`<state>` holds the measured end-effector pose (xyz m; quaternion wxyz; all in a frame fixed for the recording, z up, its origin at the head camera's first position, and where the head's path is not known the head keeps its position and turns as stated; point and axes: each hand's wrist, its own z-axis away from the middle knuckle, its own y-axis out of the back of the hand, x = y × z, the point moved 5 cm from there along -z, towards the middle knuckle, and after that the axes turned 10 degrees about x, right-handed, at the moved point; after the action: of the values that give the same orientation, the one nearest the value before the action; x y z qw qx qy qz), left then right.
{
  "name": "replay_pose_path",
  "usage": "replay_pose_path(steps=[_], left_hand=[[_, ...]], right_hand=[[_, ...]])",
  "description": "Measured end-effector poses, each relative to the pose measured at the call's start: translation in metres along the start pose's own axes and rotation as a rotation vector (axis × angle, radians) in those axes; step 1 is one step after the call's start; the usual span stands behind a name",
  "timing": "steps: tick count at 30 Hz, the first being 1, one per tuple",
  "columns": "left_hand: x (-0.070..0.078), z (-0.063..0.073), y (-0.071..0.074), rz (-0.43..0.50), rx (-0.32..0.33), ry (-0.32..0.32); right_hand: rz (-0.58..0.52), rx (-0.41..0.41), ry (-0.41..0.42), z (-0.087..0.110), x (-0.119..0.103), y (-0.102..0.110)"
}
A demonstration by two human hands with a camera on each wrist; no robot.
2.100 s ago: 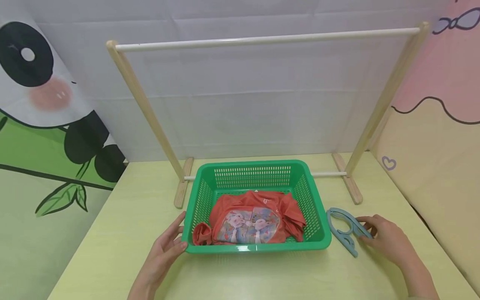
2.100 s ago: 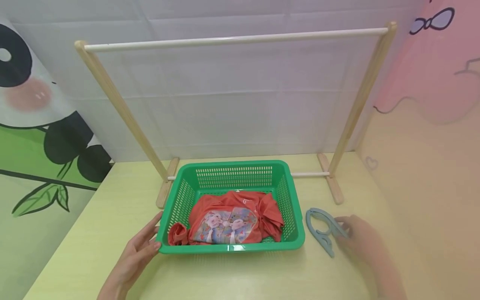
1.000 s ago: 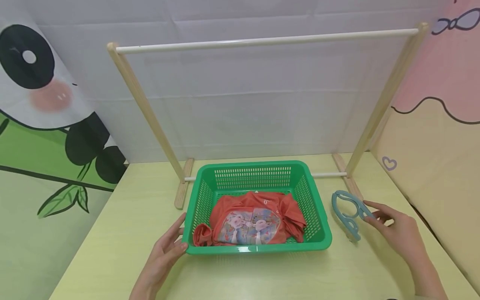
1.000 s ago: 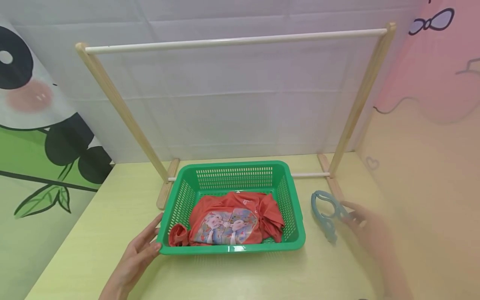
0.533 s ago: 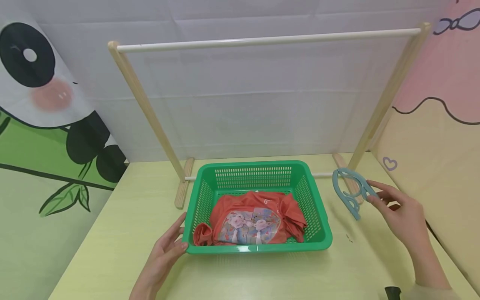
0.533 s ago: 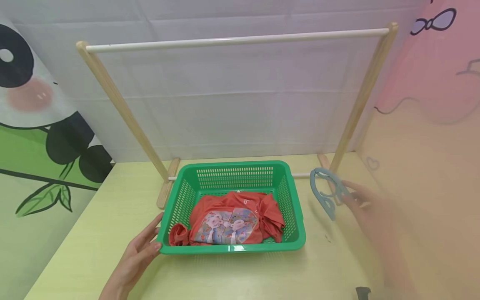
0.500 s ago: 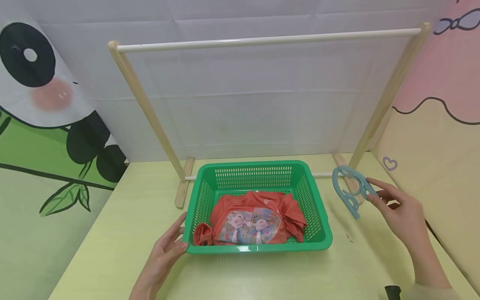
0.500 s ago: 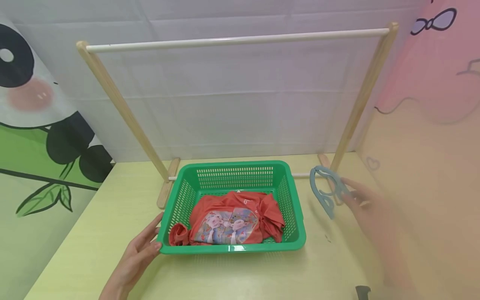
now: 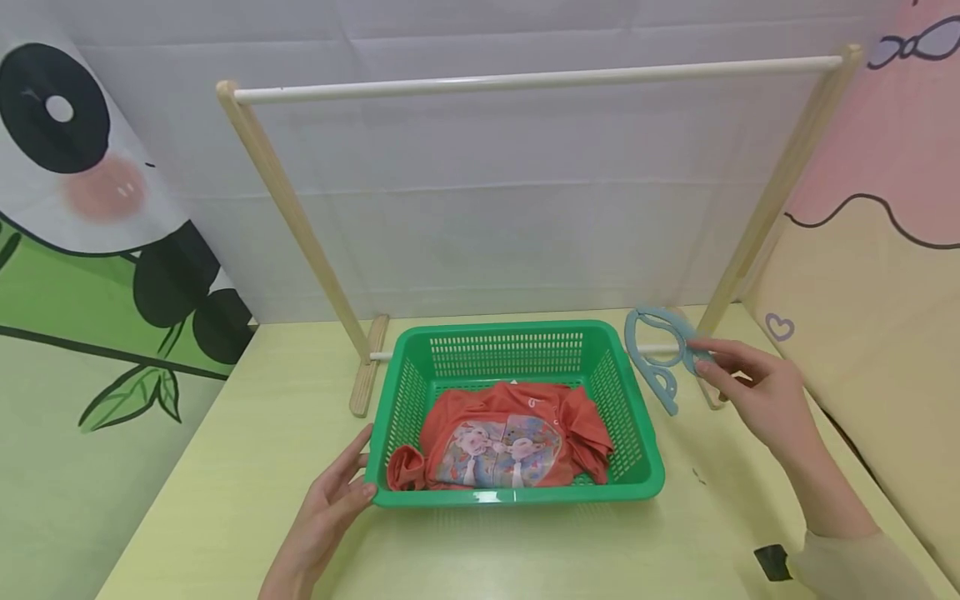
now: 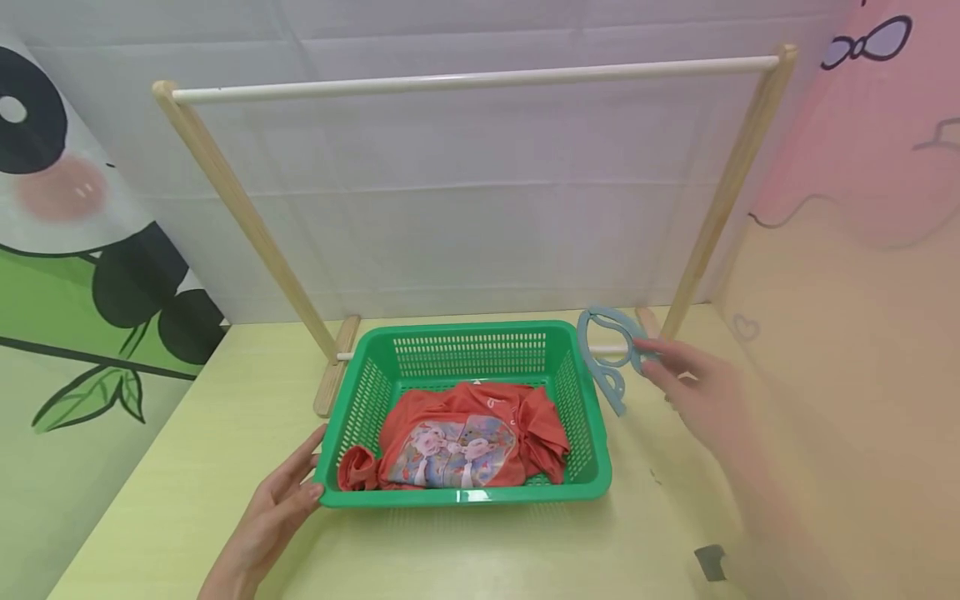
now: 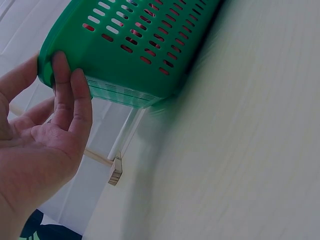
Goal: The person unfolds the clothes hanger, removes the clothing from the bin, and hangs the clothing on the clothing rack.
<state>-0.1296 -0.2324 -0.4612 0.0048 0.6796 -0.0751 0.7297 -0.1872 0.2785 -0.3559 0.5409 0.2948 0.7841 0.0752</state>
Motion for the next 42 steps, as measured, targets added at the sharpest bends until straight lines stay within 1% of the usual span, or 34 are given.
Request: replay_pose_path(steps=[5,10,15,19,21,25,31,34,38,42], left_hand=[[0.000,0.000,0.000,0.004,-0.001,-0.001],[-0.001,0.000,0.000,0.013,-0.013,-0.010],[-0.003,0.001,0.000,0.006,-0.013,-0.005],[-0.004,0.001,-0.001,-0.001,-0.001,0.008],[-0.004,0.002,-0.001,-0.001,0.000,0.010],[-0.004,0.002,-0.001,0.004,-0.005,0.006],[-0.004,0.002,-0.001,0.008,-0.011,-0.004],[-0.004,0.002,-0.001,0.012,-0.011,-0.007],[-0.004,0.002,-0.001,0.018,-0.009,-0.010],[-0.003,0.001,0.000,0.022,-0.011,-0.018]], right_hand=[[-0.070,-0.074,-0.030,-0.006,-0.012,-0.019],[-0.141,-0.113,-0.034,-0.010,-0.026,-0.034],[-0.201,-0.144,-0.005,-0.015,-0.033,-0.047],[-0.205,-0.159,0.049,-0.017,-0.036,-0.056],[-0.184,-0.158,0.093,-0.017,-0.037,-0.060],[-0.085,-0.127,0.177,-0.019,-0.043,-0.065],[0.065,-0.079,0.247,-0.023,-0.049,-0.068],[0.130,-0.063,0.305,-0.026,-0.053,-0.069],[0.167,-0.064,0.368,-0.029,-0.057,-0.071],[0.158,-0.084,0.374,-0.031,-0.061,-0.073]])
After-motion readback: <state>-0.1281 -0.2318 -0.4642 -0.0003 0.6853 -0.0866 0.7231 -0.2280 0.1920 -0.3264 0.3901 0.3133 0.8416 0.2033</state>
